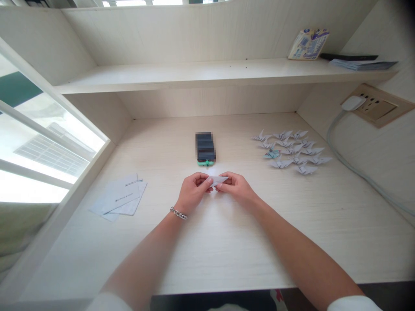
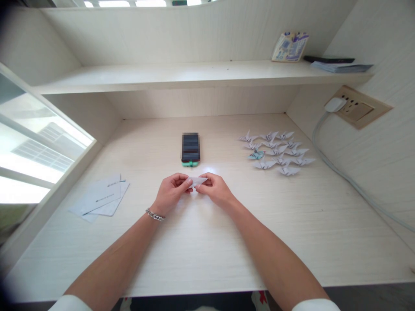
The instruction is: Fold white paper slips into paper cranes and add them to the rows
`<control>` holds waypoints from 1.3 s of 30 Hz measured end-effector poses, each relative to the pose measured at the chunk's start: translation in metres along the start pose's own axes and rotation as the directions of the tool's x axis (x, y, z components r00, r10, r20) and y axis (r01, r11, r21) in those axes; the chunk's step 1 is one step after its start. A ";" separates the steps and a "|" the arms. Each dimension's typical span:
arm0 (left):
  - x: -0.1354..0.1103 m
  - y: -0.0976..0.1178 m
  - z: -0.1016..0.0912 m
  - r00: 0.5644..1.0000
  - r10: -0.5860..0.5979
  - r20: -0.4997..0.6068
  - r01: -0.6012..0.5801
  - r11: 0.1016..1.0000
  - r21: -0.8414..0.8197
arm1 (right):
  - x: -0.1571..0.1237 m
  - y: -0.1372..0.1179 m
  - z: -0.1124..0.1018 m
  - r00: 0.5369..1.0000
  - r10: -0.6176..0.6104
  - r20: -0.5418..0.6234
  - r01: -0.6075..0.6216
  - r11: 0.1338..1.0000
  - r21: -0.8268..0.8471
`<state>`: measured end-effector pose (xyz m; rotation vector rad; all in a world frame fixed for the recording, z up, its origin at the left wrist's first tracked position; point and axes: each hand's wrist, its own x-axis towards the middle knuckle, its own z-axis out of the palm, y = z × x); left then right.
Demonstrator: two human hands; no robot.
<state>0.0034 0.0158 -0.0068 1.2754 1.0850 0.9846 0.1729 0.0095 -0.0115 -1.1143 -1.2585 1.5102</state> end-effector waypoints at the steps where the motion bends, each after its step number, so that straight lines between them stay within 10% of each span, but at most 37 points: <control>1: -0.001 0.000 0.000 1.000 -0.002 0.005 0.002 1.000 0.023 | 0.000 0.000 0.000 1.000 -0.001 -0.012 0.001 1.000 0.000; 39: -0.003 0.000 0.002 0.994 0.089 -0.066 -0.087 0.996 0.035 | 0.001 0.005 0.004 0.964 -0.200 -0.174 0.186 0.978 -0.096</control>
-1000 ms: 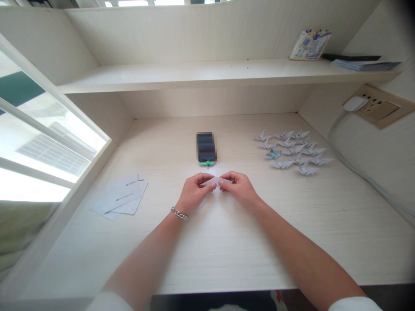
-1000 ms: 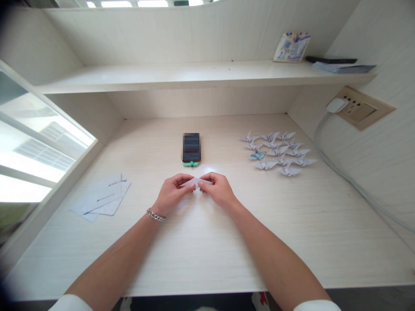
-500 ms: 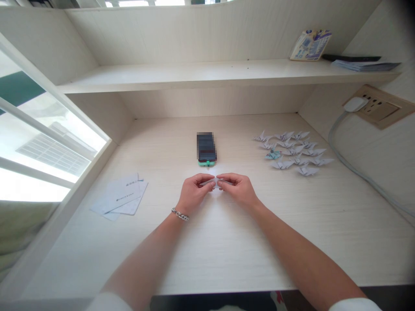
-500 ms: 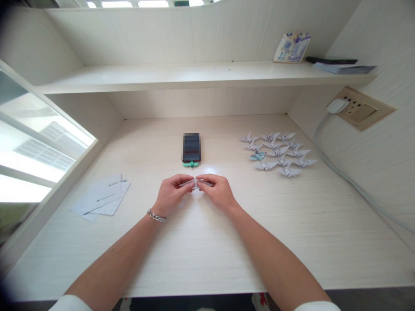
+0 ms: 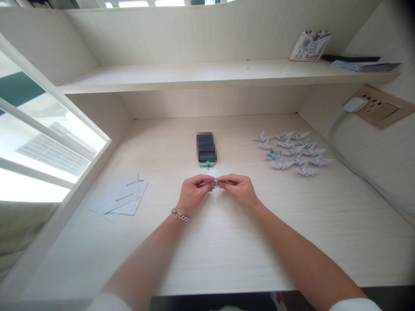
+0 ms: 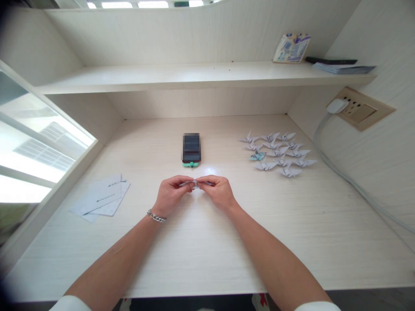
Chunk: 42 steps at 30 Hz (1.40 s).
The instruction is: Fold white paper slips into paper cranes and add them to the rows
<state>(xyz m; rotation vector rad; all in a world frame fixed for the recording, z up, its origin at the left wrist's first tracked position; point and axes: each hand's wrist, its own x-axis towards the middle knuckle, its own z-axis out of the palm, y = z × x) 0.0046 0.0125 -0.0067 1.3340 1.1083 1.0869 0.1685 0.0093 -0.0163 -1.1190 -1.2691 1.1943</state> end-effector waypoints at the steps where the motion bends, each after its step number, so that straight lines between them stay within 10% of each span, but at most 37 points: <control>1: 0.000 0.000 0.000 1.000 0.002 0.006 -0.002 1.000 0.004 | 0.000 -0.001 0.000 1.000 0.003 0.009 -0.003 1.000 -0.014; 14: 0.001 -0.004 -0.004 0.993 -0.027 0.119 0.011 0.991 0.132 | 0.000 -0.009 -0.004 0.987 0.071 0.142 -0.045 0.983 -0.178; 42: 0.001 0.003 -0.003 0.989 -0.064 0.130 0.064 0.998 -0.002 | -0.001 -0.009 -0.002 0.974 0.194 0.113 -0.203 0.977 0.070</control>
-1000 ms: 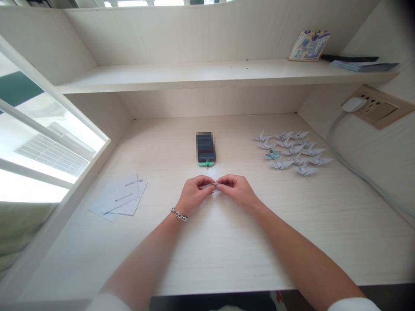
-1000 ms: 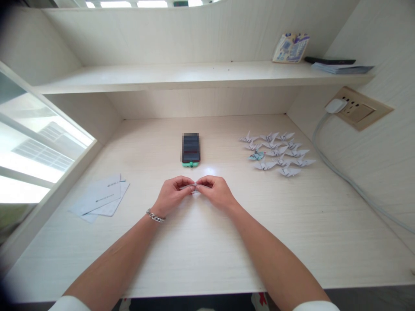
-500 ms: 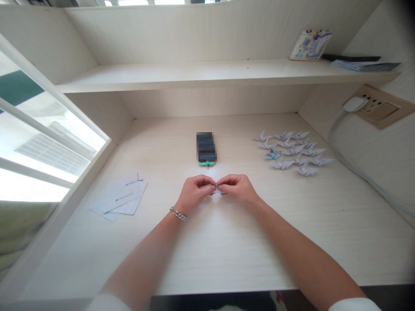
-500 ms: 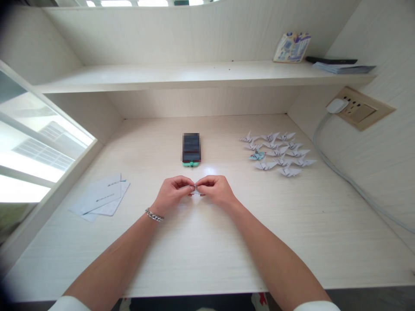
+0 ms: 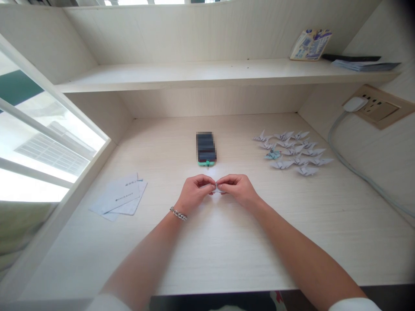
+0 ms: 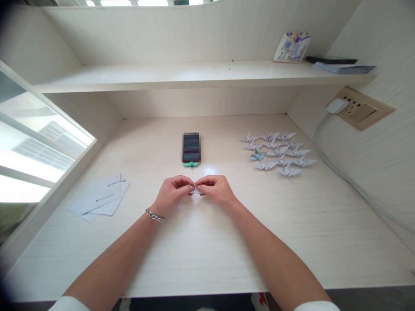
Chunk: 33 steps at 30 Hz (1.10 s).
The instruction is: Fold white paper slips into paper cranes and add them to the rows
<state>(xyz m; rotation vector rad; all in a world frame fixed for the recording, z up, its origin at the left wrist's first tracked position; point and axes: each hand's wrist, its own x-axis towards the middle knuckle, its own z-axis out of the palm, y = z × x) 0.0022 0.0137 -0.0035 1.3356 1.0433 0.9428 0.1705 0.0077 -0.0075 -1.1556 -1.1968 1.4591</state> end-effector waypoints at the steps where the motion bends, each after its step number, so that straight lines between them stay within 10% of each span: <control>1: 0.000 0.000 0.000 1.000 -0.003 -0.002 0.003 1.000 0.004 | 0.000 0.000 0.000 1.000 0.004 0.004 -0.004 1.000 0.002; 33: -0.001 -0.003 -0.001 0.998 0.062 0.013 -0.063 0.981 0.185 | 0.004 0.003 -0.003 0.999 0.044 -0.015 -0.044 0.999 -0.012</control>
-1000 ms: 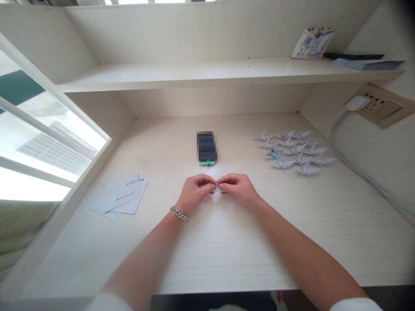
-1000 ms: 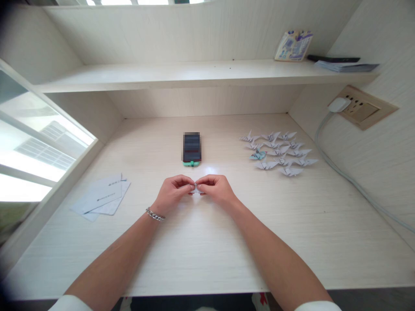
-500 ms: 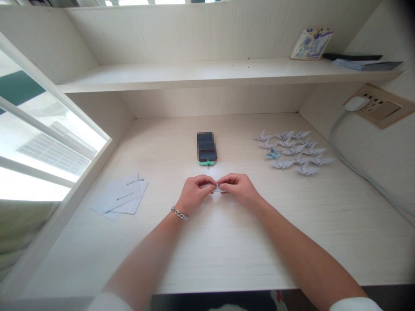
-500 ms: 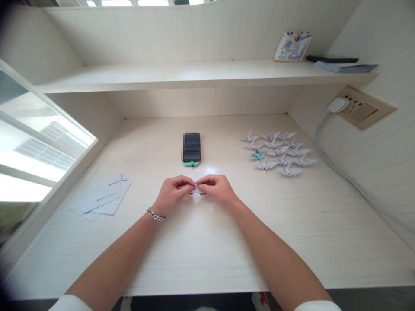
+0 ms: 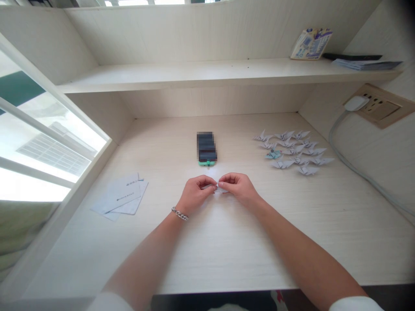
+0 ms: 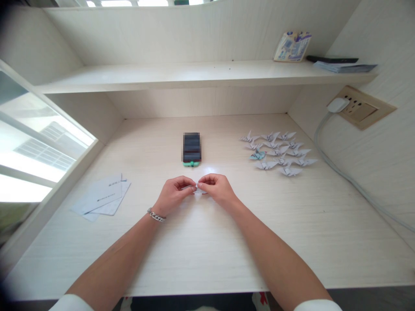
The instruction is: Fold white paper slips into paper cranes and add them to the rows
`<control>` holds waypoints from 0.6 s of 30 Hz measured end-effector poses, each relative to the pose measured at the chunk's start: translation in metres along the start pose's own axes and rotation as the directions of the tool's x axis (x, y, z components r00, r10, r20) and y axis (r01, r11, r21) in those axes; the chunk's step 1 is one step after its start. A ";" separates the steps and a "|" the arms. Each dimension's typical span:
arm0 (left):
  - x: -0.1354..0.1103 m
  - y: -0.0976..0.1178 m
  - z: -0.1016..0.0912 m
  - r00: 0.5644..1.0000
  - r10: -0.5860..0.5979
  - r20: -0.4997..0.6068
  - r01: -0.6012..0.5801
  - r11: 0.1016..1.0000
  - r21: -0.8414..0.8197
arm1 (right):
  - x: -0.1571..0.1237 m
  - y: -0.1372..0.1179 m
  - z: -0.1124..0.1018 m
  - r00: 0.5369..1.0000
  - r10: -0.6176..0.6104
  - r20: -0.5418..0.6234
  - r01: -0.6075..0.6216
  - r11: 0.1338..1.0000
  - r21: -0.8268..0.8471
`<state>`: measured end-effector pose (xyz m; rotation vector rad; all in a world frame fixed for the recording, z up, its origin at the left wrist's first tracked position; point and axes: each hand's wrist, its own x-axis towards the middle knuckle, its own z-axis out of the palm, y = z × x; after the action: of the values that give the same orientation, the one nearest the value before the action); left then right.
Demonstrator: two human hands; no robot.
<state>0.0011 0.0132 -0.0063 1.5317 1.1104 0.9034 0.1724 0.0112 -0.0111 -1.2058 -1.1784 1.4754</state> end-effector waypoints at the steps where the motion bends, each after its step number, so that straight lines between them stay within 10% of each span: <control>1: 0.000 0.000 0.000 1.000 -0.009 0.005 0.009 1.000 -0.010 | 0.000 0.000 0.000 1.000 -0.004 -0.010 0.004 1.000 -0.014; 18: 0.004 -0.001 0.001 0.991 -0.126 0.049 0.135 0.944 -0.300 | -0.002 -0.002 0.004 0.993 -0.066 -0.093 0.055 0.991 -0.119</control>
<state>0.0033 0.0171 -0.0080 1.2021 0.9885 0.9106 0.1691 0.0087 -0.0083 -1.2942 -1.2376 1.3037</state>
